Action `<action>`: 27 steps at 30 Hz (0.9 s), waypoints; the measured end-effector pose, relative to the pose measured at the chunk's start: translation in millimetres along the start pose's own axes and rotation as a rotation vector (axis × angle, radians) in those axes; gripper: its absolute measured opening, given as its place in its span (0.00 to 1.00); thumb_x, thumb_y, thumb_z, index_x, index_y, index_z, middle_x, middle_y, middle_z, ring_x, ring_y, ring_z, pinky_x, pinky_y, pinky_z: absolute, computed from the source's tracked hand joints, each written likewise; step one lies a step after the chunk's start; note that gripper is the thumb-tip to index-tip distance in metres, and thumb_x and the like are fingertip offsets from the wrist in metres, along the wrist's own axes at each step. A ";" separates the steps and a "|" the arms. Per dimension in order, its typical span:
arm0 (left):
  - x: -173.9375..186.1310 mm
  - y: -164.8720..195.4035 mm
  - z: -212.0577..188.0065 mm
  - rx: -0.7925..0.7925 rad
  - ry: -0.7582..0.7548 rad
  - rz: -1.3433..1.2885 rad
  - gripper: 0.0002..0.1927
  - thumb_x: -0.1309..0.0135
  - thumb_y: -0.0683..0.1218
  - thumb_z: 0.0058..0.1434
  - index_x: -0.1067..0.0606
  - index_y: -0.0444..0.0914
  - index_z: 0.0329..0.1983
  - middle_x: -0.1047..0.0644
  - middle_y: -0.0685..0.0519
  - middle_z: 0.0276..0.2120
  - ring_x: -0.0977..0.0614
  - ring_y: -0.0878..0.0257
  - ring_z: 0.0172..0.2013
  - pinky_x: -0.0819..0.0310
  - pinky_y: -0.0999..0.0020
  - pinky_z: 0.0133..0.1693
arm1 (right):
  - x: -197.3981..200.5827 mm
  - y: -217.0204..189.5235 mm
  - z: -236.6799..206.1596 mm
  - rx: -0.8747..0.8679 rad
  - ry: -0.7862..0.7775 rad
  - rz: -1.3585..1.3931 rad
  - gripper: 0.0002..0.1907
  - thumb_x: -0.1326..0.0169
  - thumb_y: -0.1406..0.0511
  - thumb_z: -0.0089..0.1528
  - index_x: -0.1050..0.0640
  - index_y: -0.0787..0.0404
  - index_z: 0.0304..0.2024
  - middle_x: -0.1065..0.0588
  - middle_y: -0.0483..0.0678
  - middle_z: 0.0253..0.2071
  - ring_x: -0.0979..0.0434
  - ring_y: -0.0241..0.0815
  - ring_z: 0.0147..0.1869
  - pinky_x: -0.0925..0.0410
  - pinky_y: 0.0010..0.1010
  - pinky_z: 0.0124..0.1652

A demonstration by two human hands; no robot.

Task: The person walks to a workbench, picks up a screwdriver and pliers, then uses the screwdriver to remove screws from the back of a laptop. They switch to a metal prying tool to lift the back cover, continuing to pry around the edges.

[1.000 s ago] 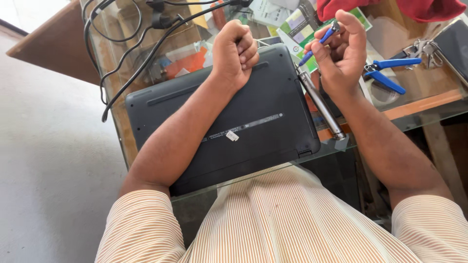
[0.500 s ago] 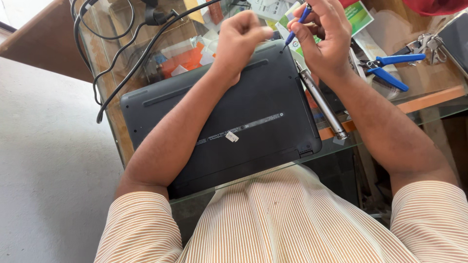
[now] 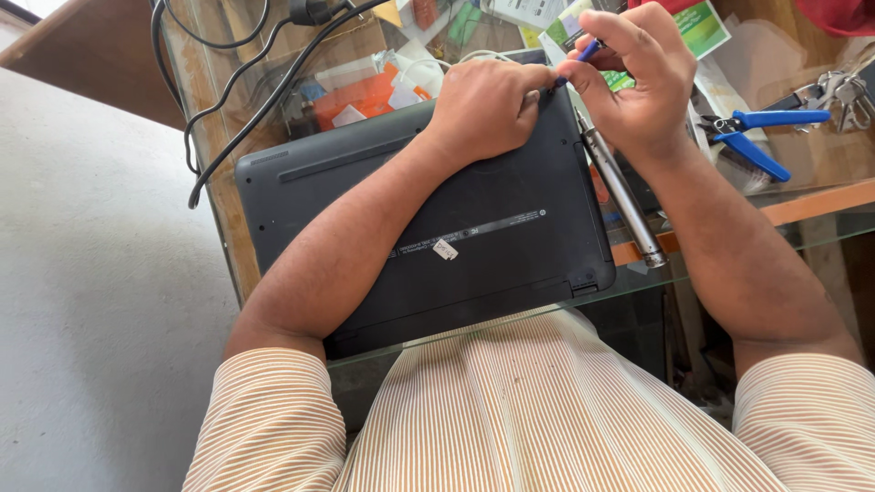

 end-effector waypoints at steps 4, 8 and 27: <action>-6.0 -2.7 0.1 0.018 -0.028 0.028 0.12 0.44 0.44 0.55 0.18 0.47 0.41 0.19 0.49 0.27 0.17 0.47 0.34 0.25 0.49 0.38 | -3.9 2.8 0.0 -0.048 0.009 0.038 0.17 0.33 0.77 0.72 0.25 0.67 0.59 0.28 0.52 0.45 0.19 0.41 0.48 0.21 0.27 0.48; -3.8 -5.2 2.2 0.058 -0.013 0.003 0.12 0.42 0.47 0.52 0.18 0.47 0.41 0.18 0.46 0.28 0.16 0.46 0.34 0.25 0.47 0.37 | -10.9 -0.6 4.4 -0.056 -0.054 0.012 0.14 0.42 0.83 0.69 0.24 0.69 0.55 0.22 0.55 0.43 0.18 0.44 0.48 0.24 0.28 0.48; -3.0 -3.1 10.8 0.060 -0.010 0.043 0.12 0.46 0.49 0.54 0.18 0.50 0.41 0.18 0.51 0.26 0.16 0.49 0.31 0.25 0.48 0.34 | -10.5 15.5 0.1 -0.261 0.138 0.235 0.17 0.41 0.74 0.70 0.31 0.63 0.59 0.29 0.52 0.50 0.21 0.40 0.49 0.25 0.25 0.51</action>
Point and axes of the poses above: each hand's wrist, its own z-axis towards the middle knuckle, its own x-axis out of the back of the hand, y = z × x, the point moved 3 cm from there along z, towards the middle knuckle
